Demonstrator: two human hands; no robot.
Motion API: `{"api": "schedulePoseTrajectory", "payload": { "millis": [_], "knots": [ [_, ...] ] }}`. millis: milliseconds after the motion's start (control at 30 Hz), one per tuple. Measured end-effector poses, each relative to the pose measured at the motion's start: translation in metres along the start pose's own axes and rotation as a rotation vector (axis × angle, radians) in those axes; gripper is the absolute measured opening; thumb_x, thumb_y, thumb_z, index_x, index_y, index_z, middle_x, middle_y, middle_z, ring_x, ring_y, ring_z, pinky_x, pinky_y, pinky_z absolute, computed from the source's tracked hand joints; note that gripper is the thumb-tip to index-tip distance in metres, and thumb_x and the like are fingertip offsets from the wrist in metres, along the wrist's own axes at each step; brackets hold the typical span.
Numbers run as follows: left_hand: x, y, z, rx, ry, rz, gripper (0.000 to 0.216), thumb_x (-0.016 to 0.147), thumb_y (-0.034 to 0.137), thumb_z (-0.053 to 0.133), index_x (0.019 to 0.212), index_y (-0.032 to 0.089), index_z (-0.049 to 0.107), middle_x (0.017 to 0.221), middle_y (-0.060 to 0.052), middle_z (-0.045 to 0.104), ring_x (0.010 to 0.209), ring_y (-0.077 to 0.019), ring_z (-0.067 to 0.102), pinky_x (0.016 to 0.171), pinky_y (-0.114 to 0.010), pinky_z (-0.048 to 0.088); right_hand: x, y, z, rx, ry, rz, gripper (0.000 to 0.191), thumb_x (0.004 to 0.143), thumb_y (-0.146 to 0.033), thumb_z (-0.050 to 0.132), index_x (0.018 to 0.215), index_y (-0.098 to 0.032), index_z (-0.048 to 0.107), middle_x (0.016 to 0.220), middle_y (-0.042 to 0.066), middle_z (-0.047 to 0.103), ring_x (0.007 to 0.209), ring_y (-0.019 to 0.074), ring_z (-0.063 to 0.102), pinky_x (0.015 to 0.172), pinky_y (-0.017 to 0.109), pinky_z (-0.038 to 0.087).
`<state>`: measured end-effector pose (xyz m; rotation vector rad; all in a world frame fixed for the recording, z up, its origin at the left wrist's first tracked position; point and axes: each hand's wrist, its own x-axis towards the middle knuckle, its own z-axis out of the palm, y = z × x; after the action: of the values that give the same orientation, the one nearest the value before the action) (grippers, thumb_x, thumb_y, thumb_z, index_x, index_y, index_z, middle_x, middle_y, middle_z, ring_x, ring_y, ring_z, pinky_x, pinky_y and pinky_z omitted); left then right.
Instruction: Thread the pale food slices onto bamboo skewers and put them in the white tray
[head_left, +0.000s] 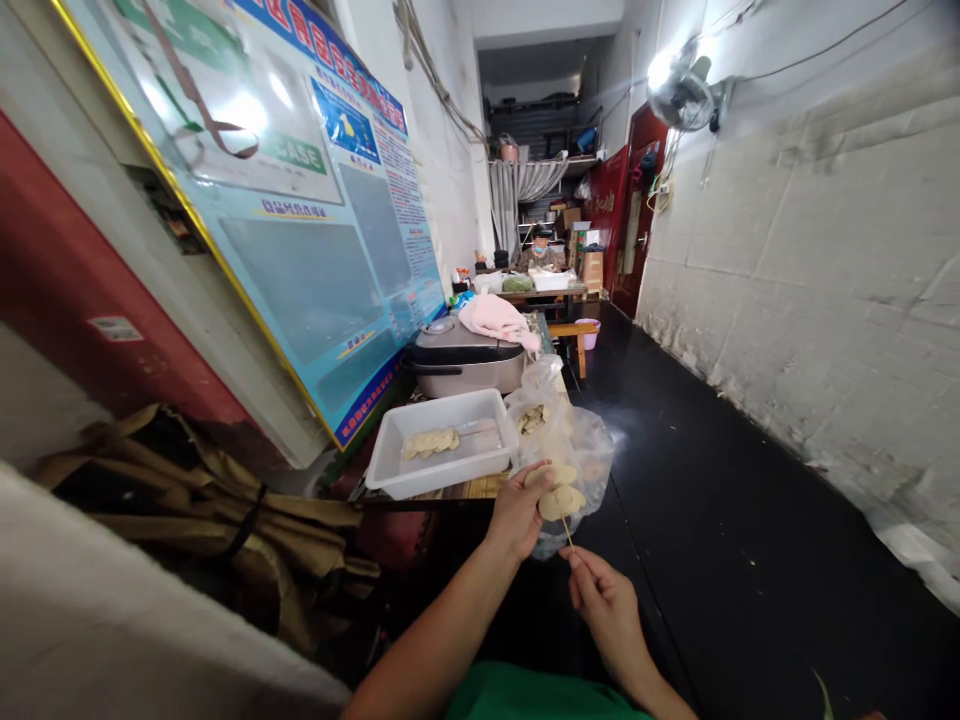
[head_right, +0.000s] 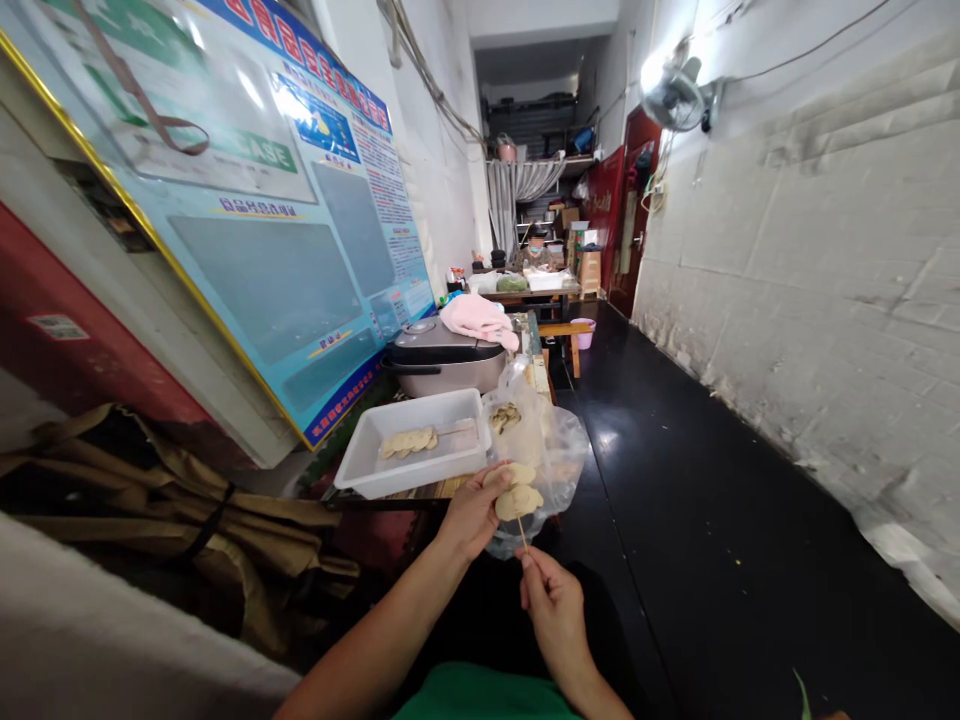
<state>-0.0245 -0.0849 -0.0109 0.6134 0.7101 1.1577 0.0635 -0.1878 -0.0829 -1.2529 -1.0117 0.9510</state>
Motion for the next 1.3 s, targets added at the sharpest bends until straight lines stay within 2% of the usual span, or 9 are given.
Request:
{"api": "schedulePoseTrajectory", "payload": {
  "millis": [167,600,667,767,867,933,1033,1200,1300],
  "knots": [
    [0.002,-0.002,-0.001,0.007,0.005,0.027,0.037,0.055,0.028,0.082,0.082,0.008,0.068,0.073,-0.006,0.067,0.062,-0.0122,0.061,0.059,-0.024,0.050,0.000,0.003,0.000,0.009,-0.028,-0.002,0.044,0.083,-0.049,0.054,0.098,-0.010,0.069,0.047,-0.007,0.039,0.044,0.0089,0.033,0.043,0.021,0.025],
    [-0.002,-0.005,0.003,0.021,0.049,0.057,0.036,0.054,0.028,0.082,0.080,0.009,0.067,0.068,-0.003,0.065,0.061,-0.0124,0.060,0.064,-0.026,0.050,0.000,-0.002,0.000,-0.015,-0.024,0.000,0.045,0.083,-0.048,0.052,0.096,-0.008,0.068,0.048,-0.007,0.039,0.044,0.0088,0.033,0.044,0.022,0.025],
    [-0.002,-0.004,0.002,0.006,0.007,0.033,0.040,0.057,0.029,0.081,0.088,0.010,0.065,0.075,-0.005,0.066,0.066,-0.0137,0.062,0.068,-0.028,0.051,0.001,-0.003,-0.001,-0.010,-0.020,0.002,0.045,0.083,-0.048,0.052,0.097,-0.008,0.068,0.048,-0.007,0.039,0.044,0.0087,0.033,0.044,0.021,0.025],
    [-0.003,-0.004,-0.001,0.028,-0.037,0.023,0.063,0.058,0.025,0.081,0.114,0.015,0.056,0.090,-0.007,0.067,0.075,-0.0158,0.064,0.072,-0.030,0.051,0.002,-0.003,-0.002,-0.014,-0.008,0.011,0.045,0.083,-0.048,0.052,0.098,-0.008,0.067,0.048,-0.007,0.039,0.043,0.0084,0.032,0.043,0.021,0.024],
    [-0.003,-0.006,-0.002,0.203,0.000,0.155,0.076,0.055,0.019,0.081,0.125,0.016,0.050,0.097,-0.008,0.066,0.078,-0.0151,0.063,0.071,-0.026,0.050,0.003,-0.002,-0.001,-0.002,-0.006,0.015,0.045,0.083,-0.048,0.053,0.098,-0.008,0.067,0.048,-0.007,0.039,0.043,0.0084,0.032,0.043,0.021,0.023],
    [-0.003,-0.007,-0.002,0.313,0.049,0.238,0.071,0.056,0.019,0.080,0.122,0.015,0.053,0.096,-0.008,0.066,0.076,-0.0143,0.062,0.068,-0.024,0.049,0.004,-0.002,0.000,0.006,-0.009,0.016,0.044,0.083,-0.048,0.053,0.097,-0.008,0.067,0.048,-0.007,0.038,0.043,0.0084,0.032,0.043,0.021,0.023],
    [-0.001,-0.008,-0.002,0.365,0.101,0.254,0.066,0.058,0.019,0.078,0.119,0.014,0.056,0.094,-0.008,0.067,0.074,-0.0142,0.062,0.066,-0.023,0.049,0.003,-0.003,0.001,0.007,-0.014,0.014,0.044,0.083,-0.048,0.053,0.096,-0.008,0.067,0.048,-0.007,0.038,0.043,0.0082,0.031,0.043,0.021,0.022],
    [0.003,-0.002,-0.006,0.175,0.013,0.070,0.061,0.069,0.030,0.072,0.124,0.016,0.049,0.101,-0.010,0.066,0.081,-0.0165,0.064,0.073,-0.027,0.050,0.002,-0.004,-0.002,0.006,0.001,0.026,0.045,0.083,-0.048,0.053,0.098,-0.007,0.066,0.048,-0.007,0.038,0.043,0.0078,0.030,0.042,0.021,0.021],
    [0.009,0.005,-0.010,0.063,0.071,0.093,0.041,0.079,0.029,0.062,0.116,0.013,0.052,0.098,-0.012,0.067,0.086,-0.0166,0.065,0.081,-0.029,0.049,0.004,-0.004,-0.005,-0.010,0.025,0.019,0.045,0.082,-0.048,0.054,0.097,-0.007,0.067,0.048,-0.007,0.039,0.044,0.0081,0.032,0.043,0.021,0.022]
  ]
}}
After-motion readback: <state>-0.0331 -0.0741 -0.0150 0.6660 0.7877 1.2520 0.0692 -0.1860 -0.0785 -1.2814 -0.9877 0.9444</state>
